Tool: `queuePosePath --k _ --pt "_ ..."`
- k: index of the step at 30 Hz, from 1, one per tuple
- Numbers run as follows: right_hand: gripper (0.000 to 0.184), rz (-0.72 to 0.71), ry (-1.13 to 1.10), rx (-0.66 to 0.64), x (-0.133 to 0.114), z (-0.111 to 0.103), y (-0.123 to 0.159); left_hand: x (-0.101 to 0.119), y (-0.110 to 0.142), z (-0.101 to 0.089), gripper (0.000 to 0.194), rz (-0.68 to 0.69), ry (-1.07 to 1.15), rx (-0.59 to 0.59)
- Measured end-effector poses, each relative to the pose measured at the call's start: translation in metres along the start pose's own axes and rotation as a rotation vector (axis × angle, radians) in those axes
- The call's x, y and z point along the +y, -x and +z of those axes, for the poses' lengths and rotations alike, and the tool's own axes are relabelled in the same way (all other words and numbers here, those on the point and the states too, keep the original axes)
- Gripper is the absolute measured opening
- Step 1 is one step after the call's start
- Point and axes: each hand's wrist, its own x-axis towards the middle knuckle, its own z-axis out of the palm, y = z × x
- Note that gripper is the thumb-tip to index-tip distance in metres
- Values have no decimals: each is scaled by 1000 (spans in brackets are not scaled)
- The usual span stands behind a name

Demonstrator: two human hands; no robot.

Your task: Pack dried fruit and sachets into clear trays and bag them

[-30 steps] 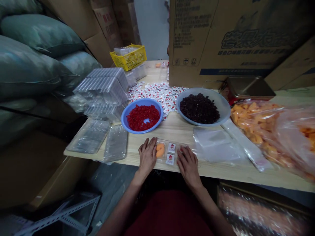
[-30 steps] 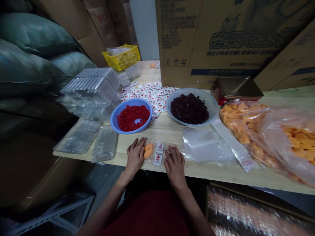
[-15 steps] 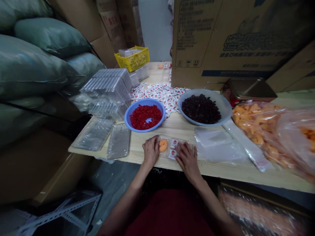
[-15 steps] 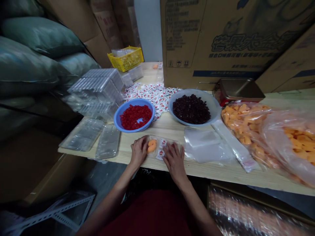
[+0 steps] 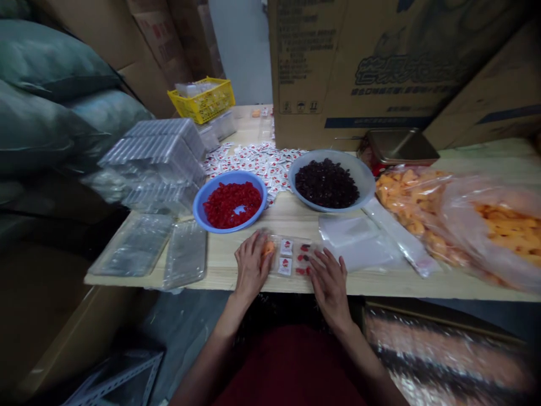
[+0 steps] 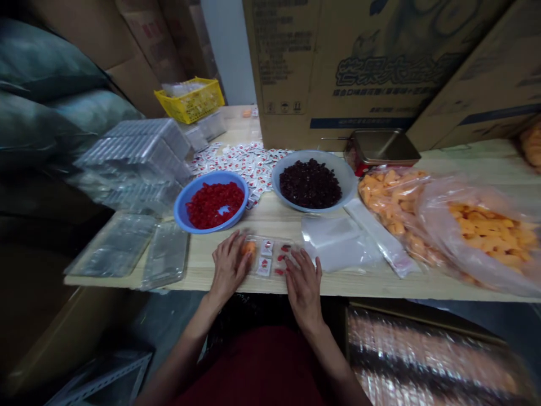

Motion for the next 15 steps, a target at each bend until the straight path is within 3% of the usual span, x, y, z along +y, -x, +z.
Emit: queuePosePath --k 3,7,10,15 --pt "28 41 35 63 20 -12 -13 14 0 -4 46 114 15 -50" --pt "26 199 162 113 63 -33 -27 25 0 -4 42 97 72 15" --pt "33 266 337 -46 85 -38 -33 28 -4 2 38 101 102 40" --pt "23 352 494 -292 89 -32 -48 35 -12 5 32 131 110 8"
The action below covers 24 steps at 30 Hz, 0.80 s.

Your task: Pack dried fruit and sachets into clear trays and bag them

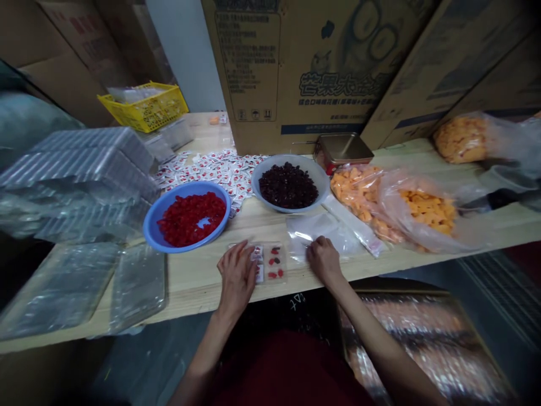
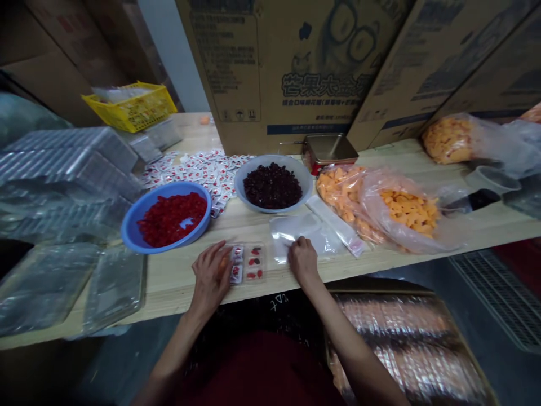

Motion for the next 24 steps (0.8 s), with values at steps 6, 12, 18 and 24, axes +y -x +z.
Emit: queuePosePath --k 6,12,18,24 --pt "13 40 -82 -131 10 -8 -25 10 -6 1 26 8 70 -28" --pt "15 75 -247 -142 32 -13 -32 29 -28 18 23 61 118 -63" --pt "26 -99 -445 176 17 -17 9 -10 -25 -6 33 -120 67 26" --pt "39 -429 -538 37 -73 33 41 -62 7 -15 54 -433 135 -41"
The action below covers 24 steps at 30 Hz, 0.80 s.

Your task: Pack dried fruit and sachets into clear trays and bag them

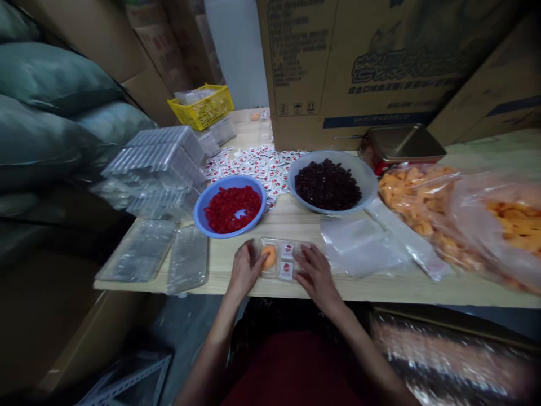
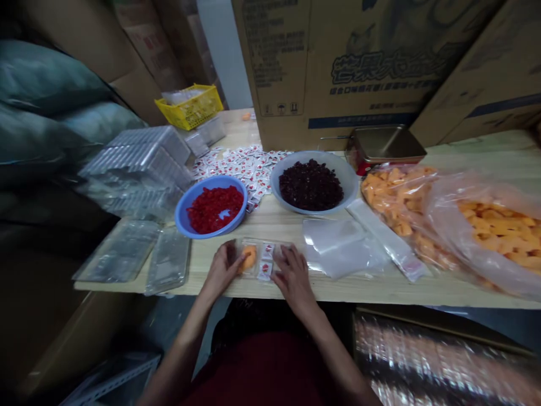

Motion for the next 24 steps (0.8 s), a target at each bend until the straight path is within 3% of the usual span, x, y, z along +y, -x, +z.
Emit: queuePosePath --k 2,4,9,12,16,20,24 --pt "41 0 -66 -32 -4 18 -3 -5 1 5 63 -76 63 -63" --pt "39 7 -173 -35 1 22 -5 -6 1 12 69 -129 162 -97" --pt "35 33 -390 -45 19 3 0 -2 9 21 83 -344 698 -137" --pt "30 68 -484 -45 21 -3 0 11 23 17 66 -469 958 -193" --pt "26 104 -574 -52 18 -2 -1 32 40 9 43 -581 1111 -330" --pt "27 79 -537 -40 14 -5 -1 37 49 14 47 -710 1222 -375" --pt "30 133 -249 -16 14 -35 -2 29 57 23 43 -793 1256 -285"
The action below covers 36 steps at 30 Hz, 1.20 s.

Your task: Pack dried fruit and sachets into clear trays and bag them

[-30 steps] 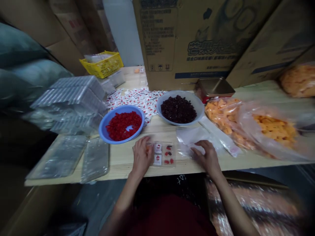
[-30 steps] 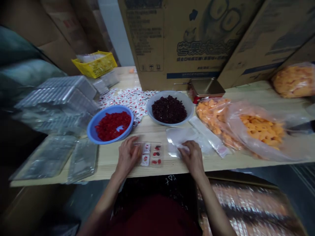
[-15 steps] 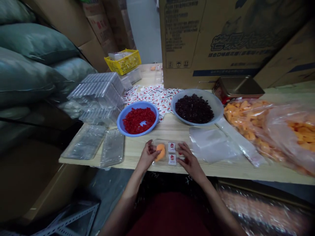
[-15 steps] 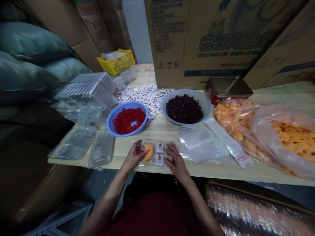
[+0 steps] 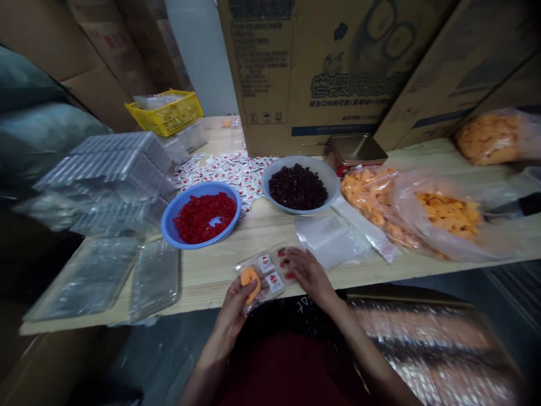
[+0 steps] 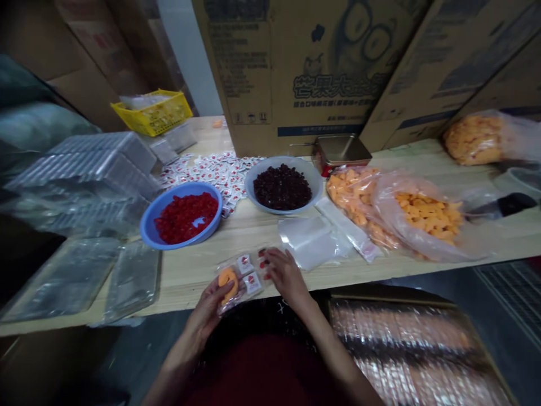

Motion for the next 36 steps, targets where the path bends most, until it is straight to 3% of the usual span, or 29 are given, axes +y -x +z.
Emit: queuePosePath --k 3,6,8,14,19,25,31,36 --pt "32 198 313 79 1 -32 -8 -2 3 -6 43 9 8 46" --pt "29 434 643 -42 10 -52 -24 1 8 -11 46 4 -18 62" --pt "23 498 707 -126 17 -56 -37 4 10 -13 48 -21 -37 59" --pt "9 514 613 -198 33 -62 -61 7 14 -14 44 -71 -18 70" --pt "6 480 364 -190 53 -79 -63 9 18 -14 48 -97 34 56" --pt "33 486 54 -126 73 -90 -50 8 16 -3 46 -156 126 51" --pt "20 472 -7 -1 79 -84 -44 1 17 15 47 -216 145 22" --pt "33 475 -92 58 81 -76 -44 -5 13 27 50 -192 136 15"
